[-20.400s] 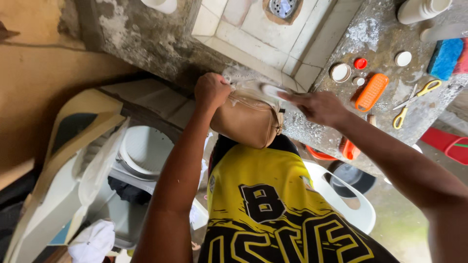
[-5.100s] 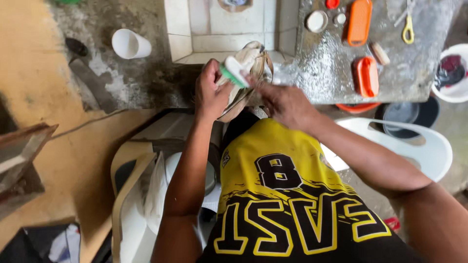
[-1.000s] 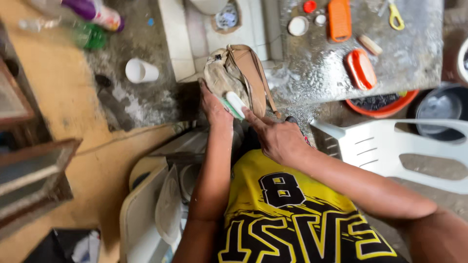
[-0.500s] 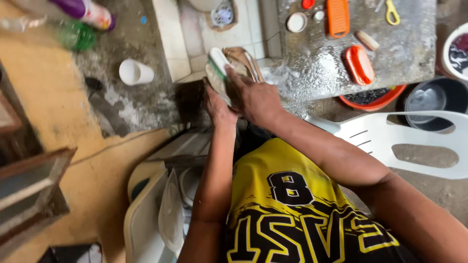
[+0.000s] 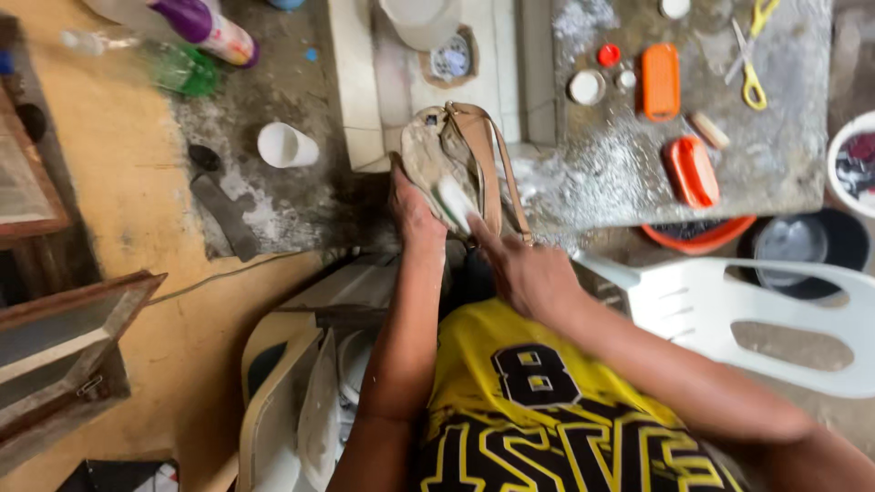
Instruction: The person cleans a small tan bag using a toothbrush and a soapy liquid at a stone counter area, scrubbing different sections of the bag's exterior and interior.
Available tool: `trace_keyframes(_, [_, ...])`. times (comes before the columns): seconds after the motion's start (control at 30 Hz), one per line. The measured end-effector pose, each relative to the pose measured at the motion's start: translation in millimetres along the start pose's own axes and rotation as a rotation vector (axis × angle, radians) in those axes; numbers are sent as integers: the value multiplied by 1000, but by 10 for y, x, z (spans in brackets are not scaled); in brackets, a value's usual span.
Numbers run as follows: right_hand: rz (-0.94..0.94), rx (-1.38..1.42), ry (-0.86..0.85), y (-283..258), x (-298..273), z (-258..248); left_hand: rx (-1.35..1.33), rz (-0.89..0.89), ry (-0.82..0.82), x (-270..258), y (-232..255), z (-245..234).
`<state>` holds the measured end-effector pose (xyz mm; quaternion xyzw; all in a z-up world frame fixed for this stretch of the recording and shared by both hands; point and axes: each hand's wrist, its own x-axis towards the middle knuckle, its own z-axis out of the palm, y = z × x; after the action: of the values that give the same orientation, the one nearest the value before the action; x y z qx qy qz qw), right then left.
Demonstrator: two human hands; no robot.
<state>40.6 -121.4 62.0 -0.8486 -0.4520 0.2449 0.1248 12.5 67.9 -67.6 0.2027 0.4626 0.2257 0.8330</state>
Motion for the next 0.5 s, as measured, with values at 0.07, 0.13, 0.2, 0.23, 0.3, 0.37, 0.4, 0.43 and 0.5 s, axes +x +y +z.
trace_keyframes(0.07, [42,-82,-148,-75,-112,38,-59,51,-25,135,24,-129])
trace_keyframes(0.13, [-34,79,81,-56,432,85,25,35,65,234,-47,-188])
trace_keyframes(0.2, [-16,136,204,-24,637,52,-31,-29,-87,159,-49,-236])
trace_keyframes(0.23, [12,118,198,-48,624,44,-73,-40,-161,157,23,-215])
trace_keyframes(0.3, [-72,77,239,-172,298,87,-83,-3,-41,175,153,-214])
trace_keyframes(0.37, [-84,-15,164,-130,246,66,-64,10,58,353,212,-95])
trace_keyframes(0.4, [13,-66,-12,-171,204,112,-14,-26,134,332,169,-170])
trace_keyframes(0.43, [108,-119,-190,-189,187,148,37,-64,209,297,109,-274])
trace_keyframes(0.5, [-36,40,162,-113,658,173,-69,-106,-38,198,-20,-480])
